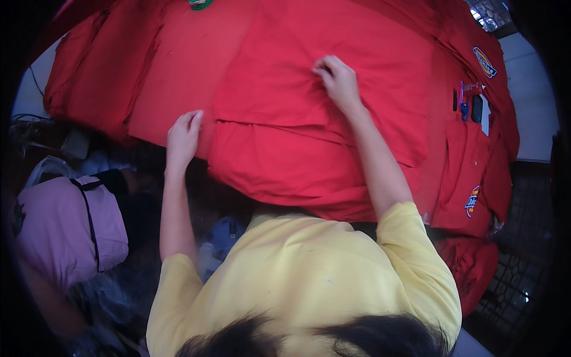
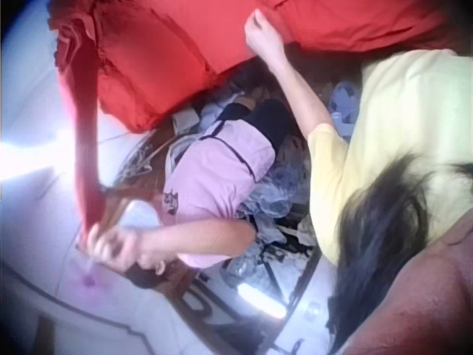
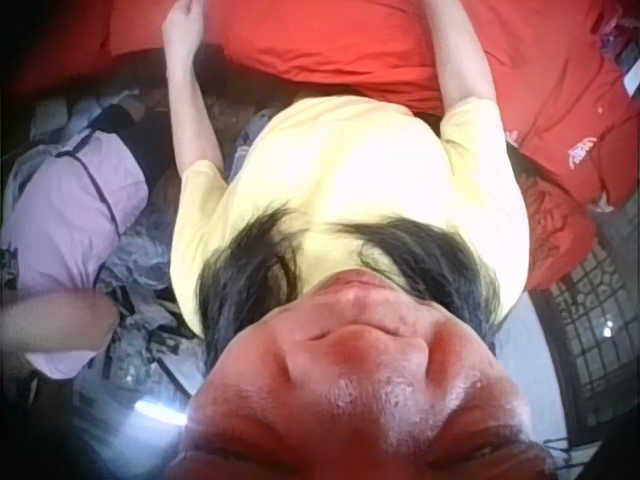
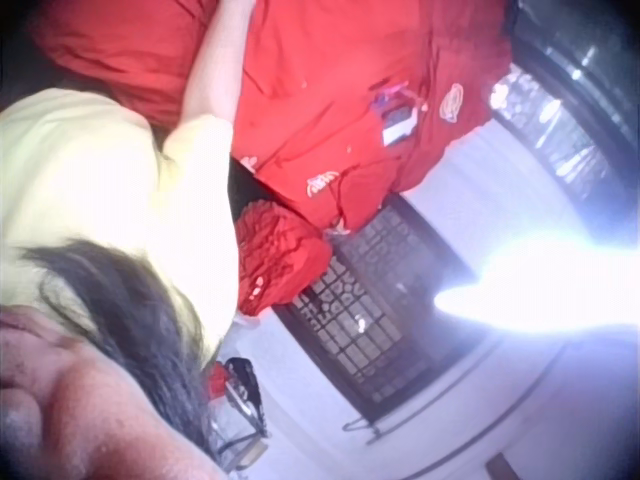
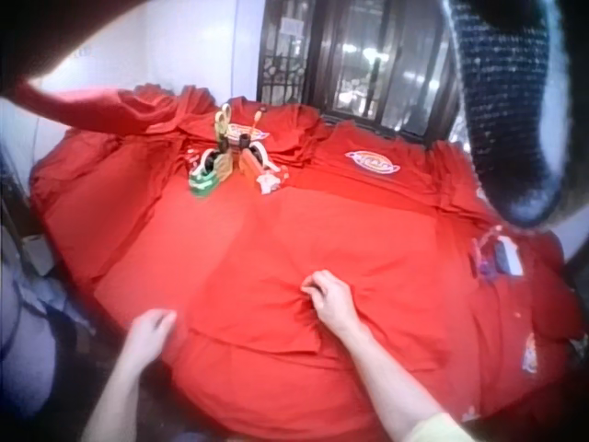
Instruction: The person picks up a packaged shirt from a table, places it on a pile, and then spreads out red shirts on a table to cut off loose threads with shears.
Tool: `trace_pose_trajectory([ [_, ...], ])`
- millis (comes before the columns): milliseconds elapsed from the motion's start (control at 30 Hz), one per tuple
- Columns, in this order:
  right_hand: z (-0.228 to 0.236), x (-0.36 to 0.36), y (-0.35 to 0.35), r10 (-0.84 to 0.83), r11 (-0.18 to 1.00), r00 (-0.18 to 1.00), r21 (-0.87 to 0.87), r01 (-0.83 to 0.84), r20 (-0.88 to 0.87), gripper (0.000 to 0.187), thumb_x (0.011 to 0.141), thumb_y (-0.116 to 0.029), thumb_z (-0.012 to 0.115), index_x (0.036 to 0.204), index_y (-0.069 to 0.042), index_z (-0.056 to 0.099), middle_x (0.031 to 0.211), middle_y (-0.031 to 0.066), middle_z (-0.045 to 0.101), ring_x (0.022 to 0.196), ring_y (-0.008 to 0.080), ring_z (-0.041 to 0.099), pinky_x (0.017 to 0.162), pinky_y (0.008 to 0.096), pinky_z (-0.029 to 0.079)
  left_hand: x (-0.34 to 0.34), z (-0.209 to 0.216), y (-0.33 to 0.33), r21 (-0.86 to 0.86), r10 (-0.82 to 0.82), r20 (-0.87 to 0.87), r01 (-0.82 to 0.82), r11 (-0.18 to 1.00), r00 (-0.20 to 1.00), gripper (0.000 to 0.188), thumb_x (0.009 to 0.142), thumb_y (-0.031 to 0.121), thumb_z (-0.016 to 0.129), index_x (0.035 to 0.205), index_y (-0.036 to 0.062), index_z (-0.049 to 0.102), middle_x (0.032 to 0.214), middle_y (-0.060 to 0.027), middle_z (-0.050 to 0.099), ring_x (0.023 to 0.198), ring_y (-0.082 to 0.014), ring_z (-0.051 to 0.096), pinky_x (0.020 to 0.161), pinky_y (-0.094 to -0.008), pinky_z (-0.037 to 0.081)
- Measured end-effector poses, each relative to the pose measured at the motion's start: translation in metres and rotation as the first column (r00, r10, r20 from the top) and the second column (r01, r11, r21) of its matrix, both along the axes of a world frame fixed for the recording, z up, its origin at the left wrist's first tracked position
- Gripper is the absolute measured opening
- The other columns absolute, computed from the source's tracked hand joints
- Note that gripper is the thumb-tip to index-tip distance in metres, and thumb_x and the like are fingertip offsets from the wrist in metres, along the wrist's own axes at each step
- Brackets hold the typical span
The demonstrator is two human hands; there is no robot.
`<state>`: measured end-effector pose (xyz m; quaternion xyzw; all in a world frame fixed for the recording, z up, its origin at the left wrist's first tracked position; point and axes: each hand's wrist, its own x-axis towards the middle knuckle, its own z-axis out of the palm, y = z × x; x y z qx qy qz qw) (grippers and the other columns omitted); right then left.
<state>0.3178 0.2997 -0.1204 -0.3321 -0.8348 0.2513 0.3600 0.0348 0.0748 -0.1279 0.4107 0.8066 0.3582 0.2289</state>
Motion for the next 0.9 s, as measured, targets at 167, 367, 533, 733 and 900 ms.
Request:
trace_pose_trajectory([
  [167, 0.055, 0.147, -0.103, 0.399, 0.789, 0.771, -0.614, -0.014, 0.496, 0.004, 0.075, 0.0, 0.06, 0.079, 0.001, 0.062, 0.075, 0.0105, 0.065, 0.074, 0.021, 0.065, 0.068, 0.0312, 0.05, 0.011, -0.023, 0.043, 0.031, -0.007, -0.164, 0.012, 0.999, 0.986, 0.033, 0.085, 0.03, 0.066, 0.094, -0.0018, 0.064, 0.075, -0.0127, 0.064, 0.072, -0.0211, 0.063, 0.068, -0.0329, 0.048],
  [367, 0.075, 0.293, -0.166, -0.312, 0.643, 0.608, -0.309, 0.701, 0.73, 0.031, 0.089, -0.03, 0.057, 0.088, -0.001, 0.067, 0.084, 0.0215, 0.063, 0.08, 0.0355, 0.063, 0.069, 0.0414, 0.047, -0.022, -0.026, 0.042, 0.259, -0.059, 0.446, -0.066, 0.964, 0.893, 0.012, 0.093, 0.018, 0.058, 0.096, 0.0078, 0.053, 0.077, 0.0039, 0.052, 0.072, -0.0053, 0.048, 0.066, -0.0202, 0.039],
  [533, 0.002, 0.281, -0.123, -0.765, 0.474, 0.576, -0.353, 0.807, 0.288, 0.038, 0.09, -0.036, 0.056, 0.103, -0.001, 0.061, 0.085, 0.0159, 0.065, 0.077, 0.0235, 0.064, 0.071, 0.0339, 0.048, 0.013, 0.022, 0.063, 0.186, -0.036, 0.504, -0.068, 0.98, 0.863, 0.026, 0.093, 0.012, 0.057, 0.117, 0.0095, 0.049, 0.09, 0.0003, 0.058, 0.083, -0.0058, 0.053, 0.072, -0.0193, 0.042],
  [733, -0.015, 0.302, -0.107, -0.779, 0.546, 0.596, -0.679, 0.491, -0.196, 0.013, 0.084, -0.014, 0.067, 0.086, -0.004, 0.059, 0.07, 0.0009, 0.059, 0.052, 0.0065, 0.052, 0.046, 0.0187, 0.04, -0.018, 0.034, 0.028, 0.277, -0.262, 0.399, 0.157, 0.948, 0.878, 0.031, 0.088, 0.002, 0.059, 0.119, 0.0037, 0.055, 0.097, -0.0011, 0.059, 0.085, -0.0057, 0.053, 0.075, -0.0189, 0.041],
  [900, -0.047, 0.339, -0.125, -0.754, 0.517, 0.638, -0.74, 0.43, -0.156, 0.013, 0.086, -0.011, 0.065, 0.093, -0.004, 0.057, 0.068, -0.0005, 0.059, 0.053, 0.0045, 0.052, 0.047, 0.0178, 0.041, -0.028, -0.018, -0.011, 0.099, -0.249, 0.491, 0.23, 0.968, 0.835, 0.024, 0.087, 0.002, 0.061, 0.111, 0.0019, 0.061, 0.096, 0.0008, 0.059, 0.084, -0.0054, 0.052, 0.077, -0.0197, 0.041],
])
